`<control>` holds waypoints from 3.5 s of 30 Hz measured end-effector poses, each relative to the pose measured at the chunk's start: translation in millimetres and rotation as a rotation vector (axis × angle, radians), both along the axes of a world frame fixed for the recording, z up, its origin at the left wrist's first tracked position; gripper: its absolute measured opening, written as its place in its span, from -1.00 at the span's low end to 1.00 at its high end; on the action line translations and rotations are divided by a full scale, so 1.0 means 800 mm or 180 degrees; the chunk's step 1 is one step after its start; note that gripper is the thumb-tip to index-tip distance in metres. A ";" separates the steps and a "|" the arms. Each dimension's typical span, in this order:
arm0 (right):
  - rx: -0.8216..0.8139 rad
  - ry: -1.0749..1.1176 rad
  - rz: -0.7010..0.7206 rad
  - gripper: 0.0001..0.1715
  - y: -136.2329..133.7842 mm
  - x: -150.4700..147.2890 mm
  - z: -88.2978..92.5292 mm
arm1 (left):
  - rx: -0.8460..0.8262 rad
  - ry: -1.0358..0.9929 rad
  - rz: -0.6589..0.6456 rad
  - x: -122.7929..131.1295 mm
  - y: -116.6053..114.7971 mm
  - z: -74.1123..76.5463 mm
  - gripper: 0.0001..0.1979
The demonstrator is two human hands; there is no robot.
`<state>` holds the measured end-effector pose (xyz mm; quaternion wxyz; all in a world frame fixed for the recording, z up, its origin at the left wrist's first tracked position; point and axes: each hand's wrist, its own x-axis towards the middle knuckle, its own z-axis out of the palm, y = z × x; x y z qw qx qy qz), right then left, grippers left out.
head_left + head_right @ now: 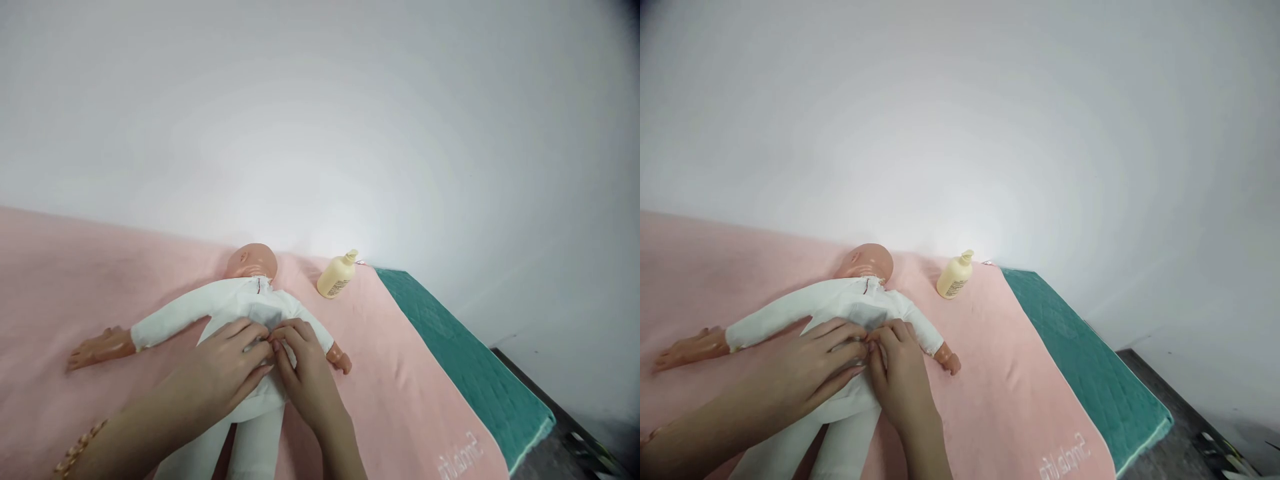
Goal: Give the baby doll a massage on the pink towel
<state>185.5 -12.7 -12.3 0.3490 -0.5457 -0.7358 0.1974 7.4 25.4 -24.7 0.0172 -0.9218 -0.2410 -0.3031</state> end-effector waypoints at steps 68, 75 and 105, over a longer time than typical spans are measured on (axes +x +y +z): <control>-0.0231 -0.0075 -0.0004 -0.49 0.012 0.003 -0.022 | -0.0145 -0.0042 0.0674 0.003 0.019 -0.055 -0.61; -0.0163 -0.0070 -0.0024 -0.48 0.011 0.001 -0.023 | -0.0117 -0.0054 0.0675 0.004 0.016 -0.054 -0.63; -0.0219 -0.0022 0.0016 -0.49 0.012 0.004 -0.024 | -0.0059 0.0076 0.0623 0.001 0.016 -0.040 -0.61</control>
